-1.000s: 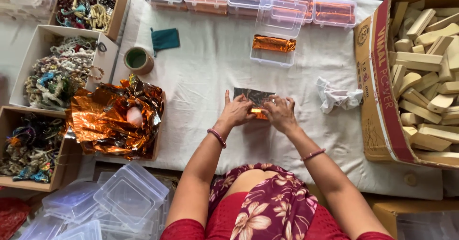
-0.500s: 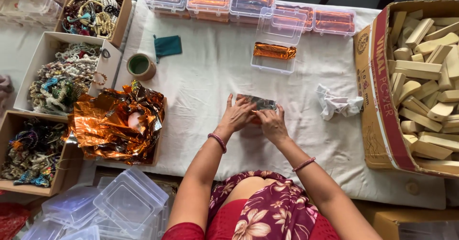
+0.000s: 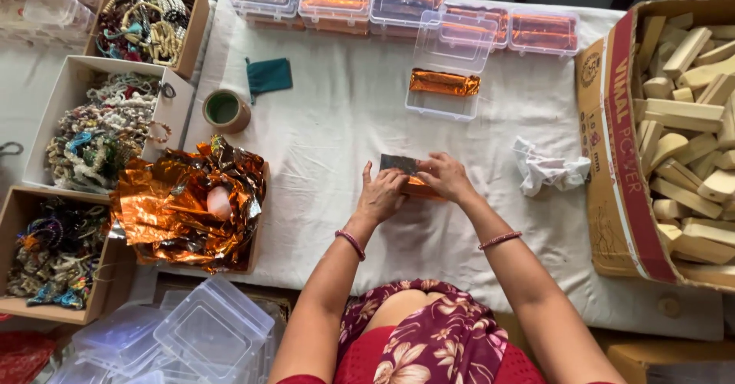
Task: The person wraps a wooden block in foil and places it in a container. Then, the person picks up wooden blocks from a box and wipes them with a white cloth.
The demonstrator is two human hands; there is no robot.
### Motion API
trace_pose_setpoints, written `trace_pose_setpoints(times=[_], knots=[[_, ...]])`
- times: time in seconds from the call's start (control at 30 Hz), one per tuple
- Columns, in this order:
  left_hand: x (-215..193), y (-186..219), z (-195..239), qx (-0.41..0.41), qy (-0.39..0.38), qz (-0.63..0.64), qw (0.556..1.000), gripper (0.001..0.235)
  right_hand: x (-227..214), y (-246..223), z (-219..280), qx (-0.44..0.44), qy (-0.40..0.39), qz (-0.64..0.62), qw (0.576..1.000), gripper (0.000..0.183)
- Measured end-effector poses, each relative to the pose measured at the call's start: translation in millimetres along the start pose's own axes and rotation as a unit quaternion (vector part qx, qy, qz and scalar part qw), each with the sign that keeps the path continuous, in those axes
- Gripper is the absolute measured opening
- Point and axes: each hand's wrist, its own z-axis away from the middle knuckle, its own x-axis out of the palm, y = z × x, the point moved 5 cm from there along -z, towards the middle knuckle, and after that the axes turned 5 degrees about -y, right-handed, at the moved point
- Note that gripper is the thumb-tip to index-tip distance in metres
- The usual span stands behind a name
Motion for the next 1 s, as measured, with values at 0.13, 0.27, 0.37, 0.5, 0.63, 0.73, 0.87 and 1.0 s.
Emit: trace_pose_setpoints(times=[0.13, 0.27, 0.37, 0.5, 0.63, 0.73, 0.87, 1.0], knots=[[-0.7, -0.2, -2.8, -0.020, -0.044, 0.029, 0.998, 0.051, -18.2, -12.2, -2.0, 0.007, 0.099, 0.000, 0.995, 0.051], [0.7, -7.7, -7.1, -0.022, -0.041, 0.054, 0.997, 0.049, -19.4, -17.0, -8.9, 0.082, 0.007, -0.006, 0.997, 0.033], [-0.9, -8.8, -7.3, -0.012, -0.033, 0.088, 0.996, 0.045, -24.0, -20.5, -7.5, 0.026, 0.015, -0.002, 1.000, 0.016], [-26.0, 9.1, 2.5, 0.039, 0.118, 0.020, 0.992, 0.045, -29.8, -34.2, 7.0, -0.091, 0.085, -0.012, 0.992, 0.008], [-8.8, 9.7, 7.1, 0.041, 0.087, -0.014, 0.995, 0.040, -30.5, -44.2, 21.6, -0.035, 0.060, -0.004, 0.998, 0.010], [-5.4, 9.7, 10.6, 0.051, 0.124, -0.044, 0.990, 0.047, -39.1, -63.9, 32.8, -0.014, 0.026, 0.035, 0.999, 0.014], [-5.6, 12.6, 12.4, 0.027, 0.112, -0.041, 0.992, 0.040, -42.0, -87.5, 52.7, -0.062, 0.013, 0.121, 0.991, 0.022], [-15.2, 15.9, 12.7, 0.029, 0.143, -0.021, 0.989, 0.035, -17.5, -74.9, 60.7, -0.132, 0.109, 0.186, 0.968, 0.031]])
